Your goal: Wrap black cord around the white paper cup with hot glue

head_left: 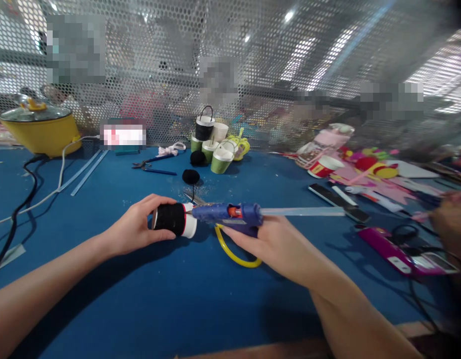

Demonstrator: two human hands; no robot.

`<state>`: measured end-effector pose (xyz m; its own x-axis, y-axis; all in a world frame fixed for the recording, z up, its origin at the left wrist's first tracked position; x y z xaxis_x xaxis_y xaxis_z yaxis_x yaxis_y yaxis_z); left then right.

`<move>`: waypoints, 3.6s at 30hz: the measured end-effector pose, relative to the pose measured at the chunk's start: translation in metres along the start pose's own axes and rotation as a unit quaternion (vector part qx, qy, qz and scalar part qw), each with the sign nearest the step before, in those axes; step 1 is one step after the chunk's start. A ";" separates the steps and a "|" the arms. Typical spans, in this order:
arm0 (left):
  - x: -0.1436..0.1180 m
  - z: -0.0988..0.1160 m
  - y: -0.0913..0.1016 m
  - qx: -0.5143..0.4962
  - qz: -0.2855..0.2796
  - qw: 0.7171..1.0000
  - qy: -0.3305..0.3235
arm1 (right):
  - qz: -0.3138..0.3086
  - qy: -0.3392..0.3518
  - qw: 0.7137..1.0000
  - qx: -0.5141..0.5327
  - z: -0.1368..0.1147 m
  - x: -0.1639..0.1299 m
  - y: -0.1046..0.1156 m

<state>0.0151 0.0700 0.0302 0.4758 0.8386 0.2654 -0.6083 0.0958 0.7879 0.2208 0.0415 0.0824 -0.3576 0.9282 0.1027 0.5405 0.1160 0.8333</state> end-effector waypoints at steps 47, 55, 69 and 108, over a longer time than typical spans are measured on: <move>-0.006 0.013 -0.003 0.045 0.000 0.992 -0.121 | -0.006 -0.020 1.000 0.010 -0.002 0.000 0.005; -0.004 0.011 0.000 0.043 0.011 0.996 -0.083 | -0.006 -0.019 1.000 0.010 0.000 -0.004 0.003; -0.003 0.009 0.002 0.051 0.011 0.998 -0.040 | -0.023 0.000 1.000 -0.001 -0.002 -0.007 -0.001; -0.013 0.029 0.006 0.117 0.103 0.970 -0.187 | 0.151 -0.157 0.973 -0.070 0.085 0.066 0.000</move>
<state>0.0238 0.0445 0.0475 0.5827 0.5699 0.5794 -0.5749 -0.2148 0.7895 0.2613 0.1331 0.0430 0.0642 0.9775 0.2010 0.4680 -0.2074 0.8591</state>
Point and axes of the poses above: each hand's wrist, its own x-axis towards the middle knuckle, its own y-axis out of the back of the hand, z = x × y, the point moved 5 cm from there along x, towards the middle knuckle, and after that the axes turned 9 degrees about x, right-handed, at the moved point
